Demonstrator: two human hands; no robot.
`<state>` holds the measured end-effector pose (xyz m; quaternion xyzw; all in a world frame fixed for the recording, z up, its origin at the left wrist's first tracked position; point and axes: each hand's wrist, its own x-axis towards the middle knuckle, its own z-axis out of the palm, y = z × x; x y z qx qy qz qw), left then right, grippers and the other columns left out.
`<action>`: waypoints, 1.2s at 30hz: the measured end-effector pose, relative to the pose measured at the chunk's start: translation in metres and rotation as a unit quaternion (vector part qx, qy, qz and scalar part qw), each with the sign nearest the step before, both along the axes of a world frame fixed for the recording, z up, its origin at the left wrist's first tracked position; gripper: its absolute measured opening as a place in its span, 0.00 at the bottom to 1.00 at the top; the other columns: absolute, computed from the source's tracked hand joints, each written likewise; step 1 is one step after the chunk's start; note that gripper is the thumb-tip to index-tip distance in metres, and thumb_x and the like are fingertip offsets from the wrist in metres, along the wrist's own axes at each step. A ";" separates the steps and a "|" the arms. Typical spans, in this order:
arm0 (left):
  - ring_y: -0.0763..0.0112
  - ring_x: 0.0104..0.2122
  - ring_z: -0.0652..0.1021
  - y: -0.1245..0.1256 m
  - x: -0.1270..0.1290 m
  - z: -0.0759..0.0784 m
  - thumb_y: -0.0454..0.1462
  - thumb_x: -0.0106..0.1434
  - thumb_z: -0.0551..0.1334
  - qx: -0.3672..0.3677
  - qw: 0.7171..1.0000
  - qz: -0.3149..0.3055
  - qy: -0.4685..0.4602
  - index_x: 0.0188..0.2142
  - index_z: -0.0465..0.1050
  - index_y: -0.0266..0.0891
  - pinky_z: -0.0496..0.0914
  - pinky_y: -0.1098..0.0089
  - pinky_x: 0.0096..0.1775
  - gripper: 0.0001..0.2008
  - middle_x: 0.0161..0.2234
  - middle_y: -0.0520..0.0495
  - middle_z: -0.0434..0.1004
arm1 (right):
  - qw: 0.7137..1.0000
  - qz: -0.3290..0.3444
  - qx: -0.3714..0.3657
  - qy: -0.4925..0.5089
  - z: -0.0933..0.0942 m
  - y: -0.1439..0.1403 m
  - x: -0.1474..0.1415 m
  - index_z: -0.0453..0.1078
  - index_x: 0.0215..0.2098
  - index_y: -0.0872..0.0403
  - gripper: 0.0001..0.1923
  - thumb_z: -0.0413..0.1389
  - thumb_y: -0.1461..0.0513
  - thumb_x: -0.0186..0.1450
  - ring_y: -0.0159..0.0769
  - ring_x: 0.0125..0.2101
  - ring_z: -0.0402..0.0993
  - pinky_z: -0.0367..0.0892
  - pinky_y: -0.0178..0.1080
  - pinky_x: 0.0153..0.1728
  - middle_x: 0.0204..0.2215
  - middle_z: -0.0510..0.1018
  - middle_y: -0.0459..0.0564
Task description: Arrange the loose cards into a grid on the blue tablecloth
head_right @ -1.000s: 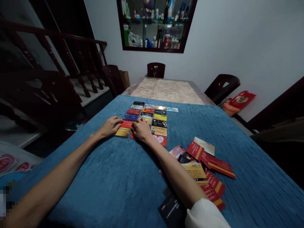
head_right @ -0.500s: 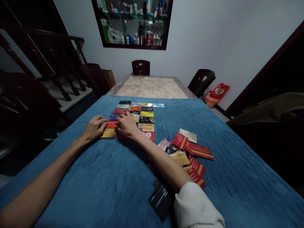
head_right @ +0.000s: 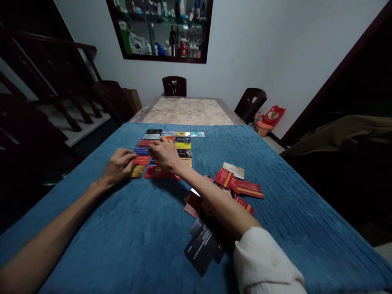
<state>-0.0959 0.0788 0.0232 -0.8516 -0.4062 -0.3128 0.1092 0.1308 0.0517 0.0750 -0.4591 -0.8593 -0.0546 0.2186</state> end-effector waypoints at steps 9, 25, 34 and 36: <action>0.61 0.39 0.73 -0.025 0.041 0.010 0.34 0.66 0.55 -0.007 0.996 -0.085 0.001 0.38 0.78 0.37 0.71 0.59 0.43 0.12 0.39 0.42 0.75 | 0.999 -0.052 0.001 -0.001 -0.017 -0.027 0.061 0.77 0.40 0.54 0.16 0.47 0.61 0.72 0.44 0.44 0.63 0.54 0.42 0.41 0.39 0.80 0.54; 0.63 0.39 0.69 -0.052 0.156 0.015 0.30 0.67 0.53 -0.040 0.966 -0.233 0.107 0.39 0.76 0.36 0.66 0.62 0.41 0.13 0.39 0.41 0.73 | 0.983 -0.180 -0.017 0.043 -0.043 -0.078 0.184 0.79 0.38 0.53 0.12 0.52 0.62 0.68 0.44 0.42 0.67 0.60 0.42 0.43 0.37 0.81 0.53; 0.62 0.41 0.71 -0.037 0.232 0.016 0.28 0.63 0.55 -0.098 0.949 -0.271 0.131 0.39 0.78 0.36 0.68 0.62 0.44 0.13 0.40 0.41 0.76 | 0.965 -0.250 -0.081 -0.009 -0.057 -0.088 0.251 0.78 0.46 0.50 0.14 0.54 0.58 0.67 0.48 0.45 0.67 0.63 0.44 0.43 0.44 0.80 0.56; 0.62 0.42 0.71 -0.032 0.249 0.014 0.27 0.62 0.55 -0.122 0.946 -0.274 0.122 0.42 0.78 0.37 0.68 0.61 0.45 0.15 0.41 0.41 0.77 | 0.963 -0.248 -0.102 -0.020 -0.061 -0.089 0.259 0.78 0.48 0.49 0.15 0.54 0.58 0.66 0.47 0.45 0.68 0.63 0.44 0.42 0.45 0.79 0.56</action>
